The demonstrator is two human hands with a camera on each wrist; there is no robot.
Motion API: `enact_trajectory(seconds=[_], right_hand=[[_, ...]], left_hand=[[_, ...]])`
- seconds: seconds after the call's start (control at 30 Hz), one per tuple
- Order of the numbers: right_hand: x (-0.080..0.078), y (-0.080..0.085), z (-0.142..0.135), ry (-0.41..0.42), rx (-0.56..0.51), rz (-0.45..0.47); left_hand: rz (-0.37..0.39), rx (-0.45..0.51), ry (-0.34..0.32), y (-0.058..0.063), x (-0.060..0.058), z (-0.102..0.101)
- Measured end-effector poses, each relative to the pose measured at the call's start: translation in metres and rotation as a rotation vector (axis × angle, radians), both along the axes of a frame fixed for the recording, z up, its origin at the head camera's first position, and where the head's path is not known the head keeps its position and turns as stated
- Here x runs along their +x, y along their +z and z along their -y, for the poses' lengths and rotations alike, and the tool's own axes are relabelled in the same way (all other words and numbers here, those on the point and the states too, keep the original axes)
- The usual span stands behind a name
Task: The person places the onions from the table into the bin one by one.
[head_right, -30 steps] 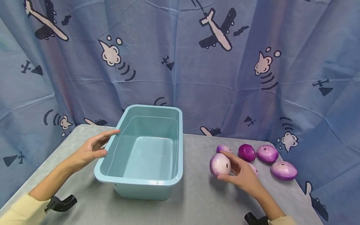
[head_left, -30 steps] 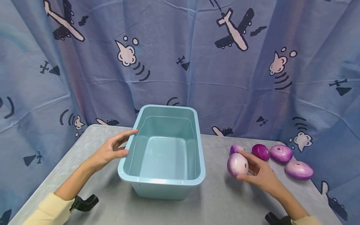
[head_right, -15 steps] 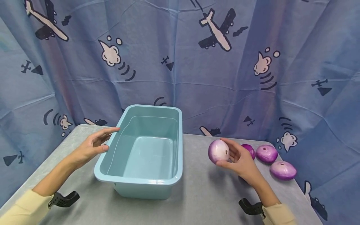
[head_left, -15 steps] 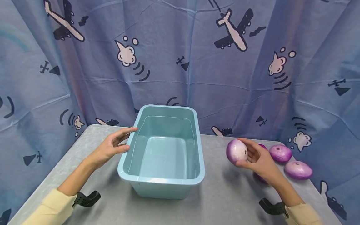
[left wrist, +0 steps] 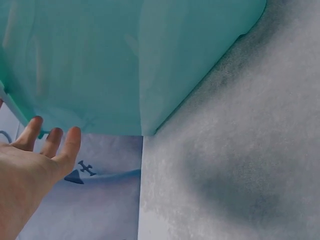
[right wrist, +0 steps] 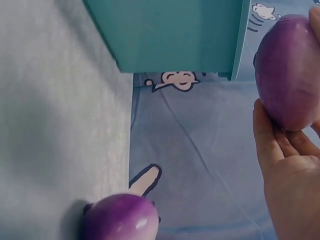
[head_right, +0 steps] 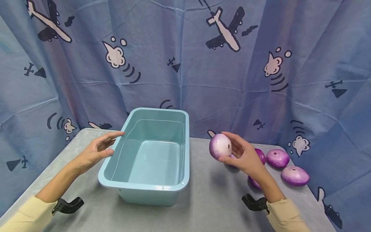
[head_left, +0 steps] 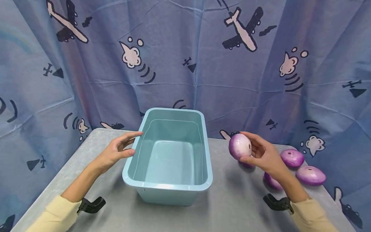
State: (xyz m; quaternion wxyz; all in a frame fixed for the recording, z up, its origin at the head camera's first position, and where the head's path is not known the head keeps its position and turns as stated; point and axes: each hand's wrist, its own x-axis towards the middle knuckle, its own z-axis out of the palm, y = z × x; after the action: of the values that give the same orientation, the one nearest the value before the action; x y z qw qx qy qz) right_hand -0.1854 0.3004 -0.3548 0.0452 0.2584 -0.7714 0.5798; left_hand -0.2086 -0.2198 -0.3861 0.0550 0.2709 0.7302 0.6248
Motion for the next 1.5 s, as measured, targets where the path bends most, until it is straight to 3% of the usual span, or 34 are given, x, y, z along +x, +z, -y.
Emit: enact_trajectory(seconds=[0.5, 0.7, 1.0, 1.5], right_hand=[[-0.016, 0.013, 0.025, 0.096, -0.037, -0.025], [-0.019, 0.023, 0.040, 0.133, -0.047, -0.038], [-0.023, 0.032, 0.068, 0.175, -0.029, -0.062], [-0.037, 0.032, 0.106, 0.296, -0.028, -0.038]], left_hand=[[0.024, 0.050, -0.012, -0.003, -0.003, 0.000], [0.016, 0.034, 0.007, -0.004, -0.001, 0.001], [0.029, 0.061, -0.019, -0.005, -0.003, -0.001], [0.054, 0.065, -0.028, -0.006, -0.002, -0.002]])
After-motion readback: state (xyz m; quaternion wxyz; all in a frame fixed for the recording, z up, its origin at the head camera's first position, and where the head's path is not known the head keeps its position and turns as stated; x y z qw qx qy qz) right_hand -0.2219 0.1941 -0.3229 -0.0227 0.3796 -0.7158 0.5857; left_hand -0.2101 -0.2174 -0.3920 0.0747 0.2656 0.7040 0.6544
